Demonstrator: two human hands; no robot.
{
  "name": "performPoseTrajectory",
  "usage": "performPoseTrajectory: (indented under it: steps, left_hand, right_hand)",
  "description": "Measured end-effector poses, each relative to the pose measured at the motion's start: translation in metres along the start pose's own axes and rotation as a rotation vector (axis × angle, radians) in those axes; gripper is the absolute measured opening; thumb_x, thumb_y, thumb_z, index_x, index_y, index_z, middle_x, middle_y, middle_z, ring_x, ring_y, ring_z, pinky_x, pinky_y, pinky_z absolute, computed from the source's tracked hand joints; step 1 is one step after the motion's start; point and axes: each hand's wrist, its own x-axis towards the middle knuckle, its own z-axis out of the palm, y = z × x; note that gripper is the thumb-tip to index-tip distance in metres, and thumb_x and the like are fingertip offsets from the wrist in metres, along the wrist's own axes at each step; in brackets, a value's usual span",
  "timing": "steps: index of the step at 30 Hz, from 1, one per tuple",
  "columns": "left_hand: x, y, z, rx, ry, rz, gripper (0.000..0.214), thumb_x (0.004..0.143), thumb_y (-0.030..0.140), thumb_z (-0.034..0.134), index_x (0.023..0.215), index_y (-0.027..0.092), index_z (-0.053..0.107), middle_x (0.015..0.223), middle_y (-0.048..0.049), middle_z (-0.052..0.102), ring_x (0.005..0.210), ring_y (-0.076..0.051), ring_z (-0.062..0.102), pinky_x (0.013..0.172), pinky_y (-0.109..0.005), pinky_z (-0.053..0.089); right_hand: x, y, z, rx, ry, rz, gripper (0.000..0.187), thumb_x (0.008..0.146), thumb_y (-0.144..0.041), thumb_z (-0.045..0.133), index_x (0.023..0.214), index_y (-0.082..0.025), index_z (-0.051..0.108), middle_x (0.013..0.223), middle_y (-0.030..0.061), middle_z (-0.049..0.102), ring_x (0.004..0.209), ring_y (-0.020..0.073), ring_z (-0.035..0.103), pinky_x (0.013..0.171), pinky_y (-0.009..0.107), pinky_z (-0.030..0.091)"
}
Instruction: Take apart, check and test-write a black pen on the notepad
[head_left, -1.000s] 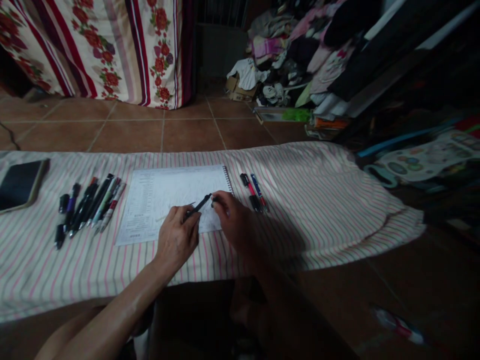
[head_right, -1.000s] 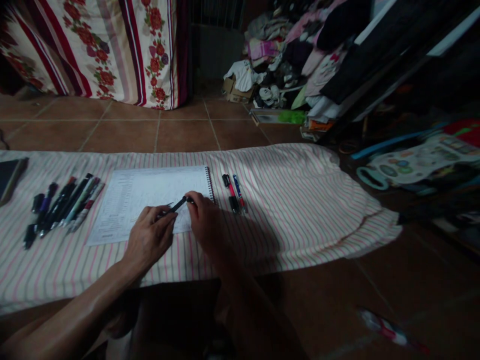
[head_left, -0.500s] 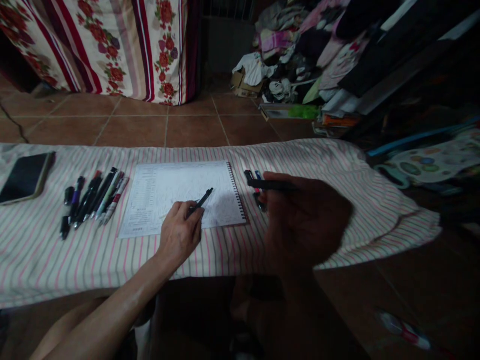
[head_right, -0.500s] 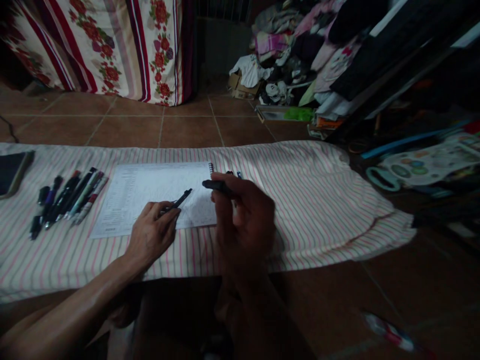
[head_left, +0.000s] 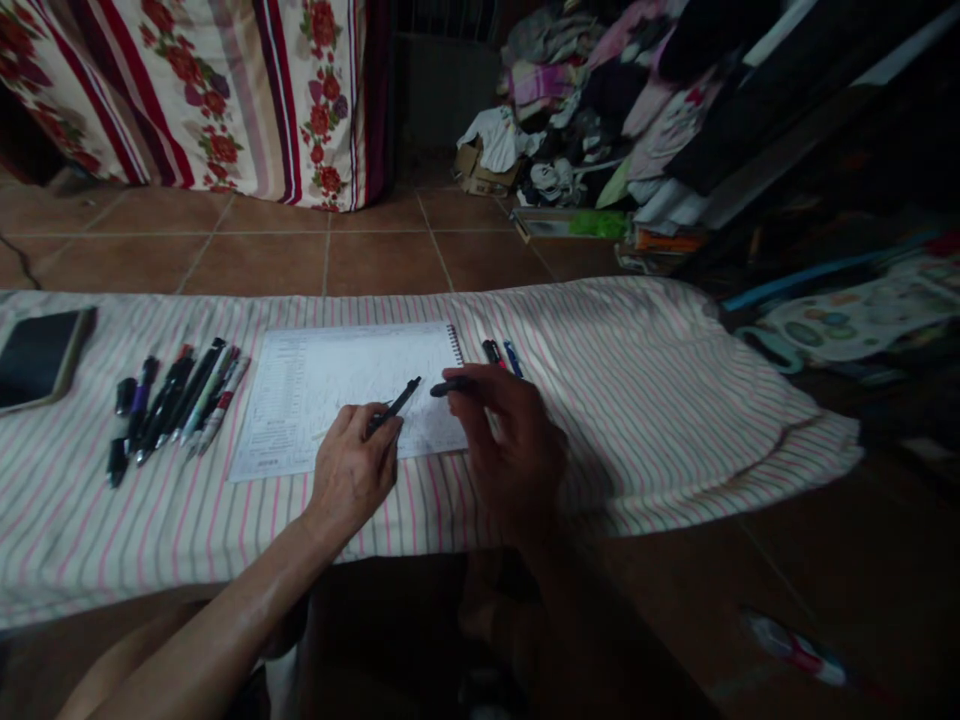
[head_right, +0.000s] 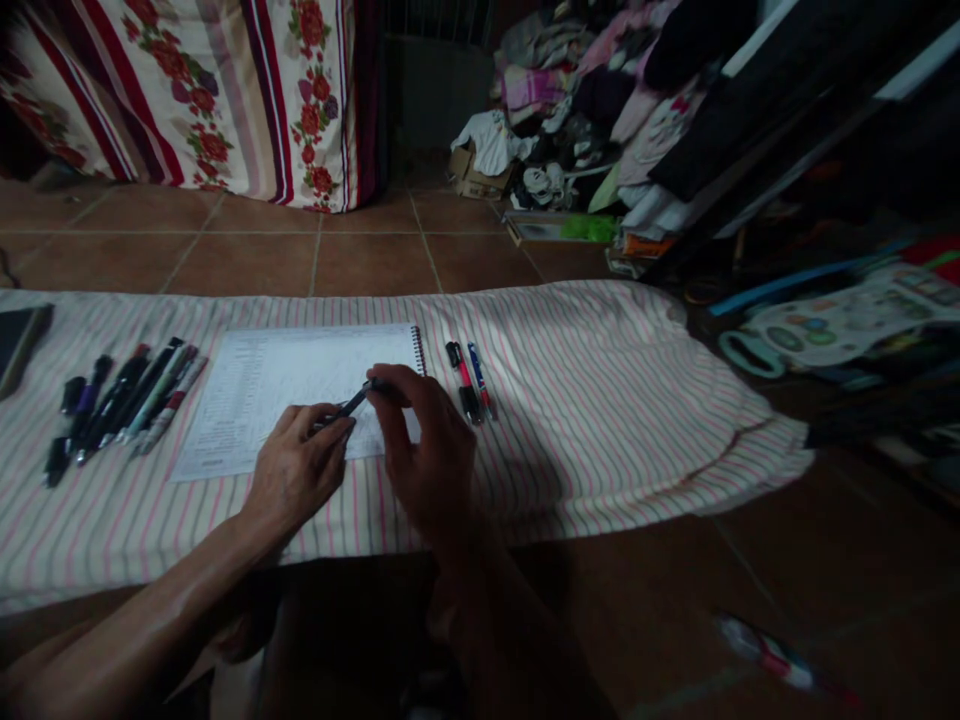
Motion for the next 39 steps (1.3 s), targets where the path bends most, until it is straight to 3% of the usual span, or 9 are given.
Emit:
performPoseTrajectory:
  steps: [5, 8, 11, 18, 24, 39]
  left_hand:
    - [0.0, -0.001, 0.001, -0.003, -0.003, -0.005, 0.025, 0.084, 0.016, 0.048, 0.103, 0.019, 0.064, 0.106, -0.0107, 0.059, 0.087, -0.023, 0.049, 0.073, -0.039, 0.049]
    - [0.001, 0.0, 0.0, 0.004, -0.015, 0.004, 0.027, 0.083, 0.015, 0.048, 0.105, 0.019, 0.064, 0.108, -0.0112, 0.058, 0.088, -0.023, 0.049, 0.074, -0.039, 0.05]
    - [0.002, 0.001, -0.002, -0.005, -0.005, 0.005, 0.028, 0.083, 0.015, 0.048, 0.107, 0.018, 0.063, 0.108, -0.0117, 0.059, 0.088, -0.023, 0.05, 0.073, -0.038, 0.05]
    - [0.003, 0.003, -0.006, -0.055, 0.105, -0.007, 0.023, 0.085, 0.019, 0.049, 0.102, 0.019, 0.064, 0.102, -0.0093, 0.062, 0.088, -0.022, 0.053, 0.077, -0.041, 0.046]
    - [0.003, 0.001, -0.007, -0.081, 0.147, -0.019, 0.019, 0.084, 0.019, 0.051, 0.097, 0.018, 0.064, 0.098, -0.009, 0.062, 0.088, -0.022, 0.052, 0.075, -0.039, 0.047]
    - [-0.004, -0.011, -0.017, -0.063, 0.127, -0.084, 0.021, 0.084, 0.018, 0.049, 0.097, 0.016, 0.065, 0.094, -0.0085, 0.063, 0.086, -0.022, 0.051, 0.075, -0.038, 0.048]
  right_hand:
    - [0.0, 0.003, 0.013, 0.175, -0.087, 0.286, 0.022, 0.079, -0.027, 0.06, 0.099, -0.022, 0.056, 0.081, 0.0007, 0.069, 0.064, 0.0128, 0.064, 0.062, 0.027, 0.053]
    - [0.001, 0.006, 0.019, 0.274, -0.024, 0.385, 0.025, 0.072, -0.028, 0.067, 0.093, -0.02, 0.056, 0.07, -0.0024, 0.067, 0.056, 0.0102, 0.061, 0.056, 0.024, 0.05]
    - [0.002, 0.009, 0.022, 0.442, 0.044, 0.602, 0.026, 0.068, -0.032, 0.07, 0.084, -0.018, 0.057, 0.056, -0.0058, 0.061, 0.048, 0.0072, 0.055, 0.049, 0.019, 0.046]
    - [0.005, 0.005, 0.029, 0.854, 0.064, 0.91, 0.021, 0.061, -0.027, 0.075, 0.07, -0.014, 0.062, 0.063, -0.0022, 0.065, 0.053, 0.0046, 0.055, 0.052, 0.016, 0.046]
    - [0.003, 0.009, 0.037, 1.002, -0.006, 0.972, 0.018, 0.064, -0.021, 0.073, 0.075, -0.015, 0.061, 0.065, -0.0046, 0.062, 0.056, 0.0029, 0.057, 0.054, 0.012, 0.047]
    - [0.01, 0.028, 0.032, 0.927, 0.155, 0.928, 0.018, 0.065, -0.012, 0.068, 0.08, -0.017, 0.06, 0.07, -0.0005, 0.066, 0.058, 0.0054, 0.061, 0.052, 0.012, 0.051]
